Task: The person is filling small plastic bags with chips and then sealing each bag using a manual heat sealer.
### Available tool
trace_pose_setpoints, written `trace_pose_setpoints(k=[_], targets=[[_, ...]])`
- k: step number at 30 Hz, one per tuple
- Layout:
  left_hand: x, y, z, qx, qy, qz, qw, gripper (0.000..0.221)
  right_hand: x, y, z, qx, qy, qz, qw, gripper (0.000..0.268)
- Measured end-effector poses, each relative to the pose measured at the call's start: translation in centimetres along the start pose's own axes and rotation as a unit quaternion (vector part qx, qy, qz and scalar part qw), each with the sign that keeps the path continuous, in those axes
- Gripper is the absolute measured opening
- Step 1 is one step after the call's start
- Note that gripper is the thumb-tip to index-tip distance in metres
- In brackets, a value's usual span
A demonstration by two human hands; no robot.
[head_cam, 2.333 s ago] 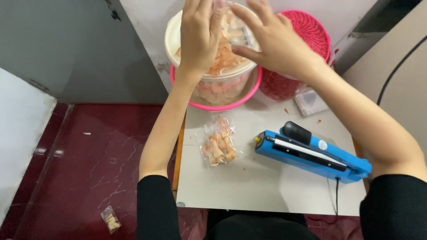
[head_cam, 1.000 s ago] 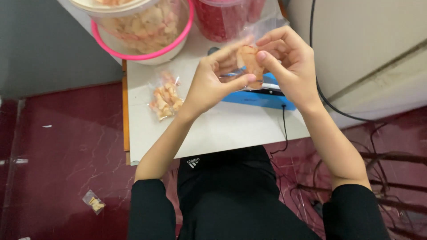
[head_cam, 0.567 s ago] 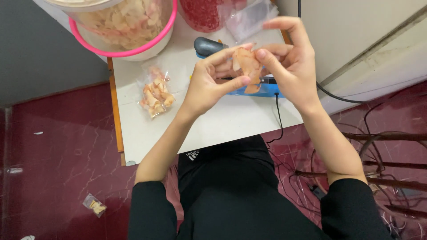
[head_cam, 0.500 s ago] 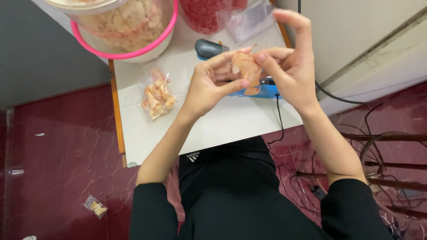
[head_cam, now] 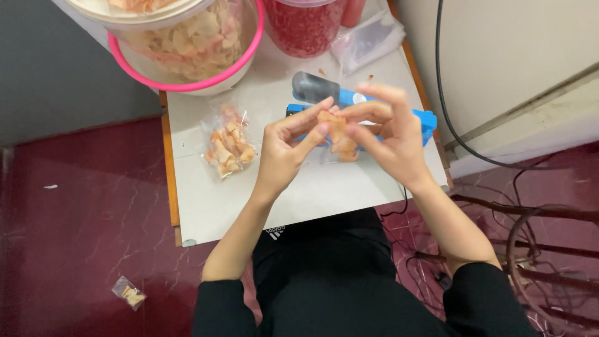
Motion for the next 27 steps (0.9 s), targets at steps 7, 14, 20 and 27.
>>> trace_pose_setpoints(k=[7, 14, 20, 27], targets=[[-1.5, -1.7, 1.0, 0.044, 0.073, 0.067, 0.994, 0.068, 2.9, 0.6, -1.4, 0.053, -0.01, 0.033, 0.998, 0.035], [-3.8, -0.6, 1.6, 0.103, 0.124, -0.061, 0.985, 0.012, 4.7, 1.3, -2.1, 0.063, -0.023, 0.008, 0.998, 0.029], [-5.0, -0.9, 2.5, 0.079, 0.163, -0.07, 0.981, 0.028, 6.0, 1.9, -2.3, 0.08, -0.022, 0.001, 0.997, 0.026], [-7.2, -2.5, 4.1, 0.036, 0.195, -0.065, 0.978, 0.034, 8.9, 2.5, -1.9, 0.121, -0.06, -0.05, 0.99, 0.028]])
Point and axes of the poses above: each hand's wrist, its own z-axis away from the middle knuckle, its own x-axis out of the palm, y = z × x, the point moved 3 cm from there along -z, towards the middle knuckle, and after that the axes turned 5 degrees about -y, right-handed, at the moved point
